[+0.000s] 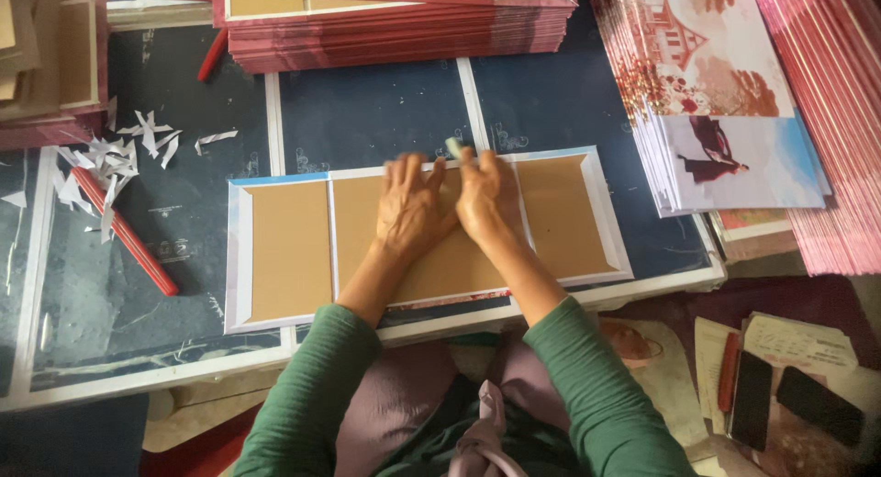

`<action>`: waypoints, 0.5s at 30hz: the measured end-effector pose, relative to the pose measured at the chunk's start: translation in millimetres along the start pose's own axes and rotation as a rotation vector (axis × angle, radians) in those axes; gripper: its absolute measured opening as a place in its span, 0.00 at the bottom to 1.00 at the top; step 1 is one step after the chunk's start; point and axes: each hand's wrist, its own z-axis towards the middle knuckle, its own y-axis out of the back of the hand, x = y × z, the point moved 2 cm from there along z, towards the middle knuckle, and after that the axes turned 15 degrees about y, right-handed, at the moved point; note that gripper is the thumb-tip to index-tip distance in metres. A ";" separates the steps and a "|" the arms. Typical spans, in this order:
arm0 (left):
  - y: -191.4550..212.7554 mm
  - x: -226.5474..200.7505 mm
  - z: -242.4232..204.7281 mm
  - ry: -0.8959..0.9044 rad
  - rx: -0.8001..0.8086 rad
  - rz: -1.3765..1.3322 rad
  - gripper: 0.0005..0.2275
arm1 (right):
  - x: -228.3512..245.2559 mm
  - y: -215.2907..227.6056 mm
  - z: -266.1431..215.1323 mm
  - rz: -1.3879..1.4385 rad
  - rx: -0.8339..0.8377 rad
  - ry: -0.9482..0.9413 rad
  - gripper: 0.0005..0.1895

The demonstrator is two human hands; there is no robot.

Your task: The person aligns and smooths a brown cover onto a printed sheet using a small tool, then flips and stacks the assembled item. They repeat this process with additional sheets, occasionally using scissors to trim edges and a red ruler to guide alignment.

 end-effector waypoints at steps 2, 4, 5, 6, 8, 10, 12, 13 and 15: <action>33.7 2.9 -20.0 0.060 0.065 0.033 0.34 | 64.6 66.7 -1.4 -0.247 0.263 0.126 0.31; 52.5 11.9 -26.6 0.123 0.132 0.072 0.34 | 80.6 95.6 2.4 -0.490 0.524 0.245 0.46; 52.2 16.1 -29.7 0.122 0.153 0.053 0.35 | 62.9 97.2 3.4 -0.480 0.412 0.266 0.33; 51.1 21.4 -33.0 0.121 0.175 0.034 0.35 | 44.9 97.6 3.7 -0.469 0.299 0.286 0.21; 32.0 25.7 -34.8 0.145 0.085 -0.005 0.34 | 86.7 94.7 0.1 -0.556 0.292 0.336 0.21; 24.1 30.3 -26.5 0.123 -0.021 -0.024 0.32 | 101.0 67.4 3.7 -0.640 0.234 0.369 0.22; 18.5 35.3 -27.3 0.107 -0.076 -0.071 0.21 | 86.1 9.7 -2.4 -0.424 0.388 0.529 0.20; 14.1 38.6 -28.0 0.102 -0.073 -0.071 0.21 | 82.9 14.1 -2.6 -0.425 0.386 0.524 0.20; 7.1 45.9 -30.2 0.044 -0.201 -0.067 0.20 | 77.6 21.2 -4.2 -0.510 0.373 0.594 0.21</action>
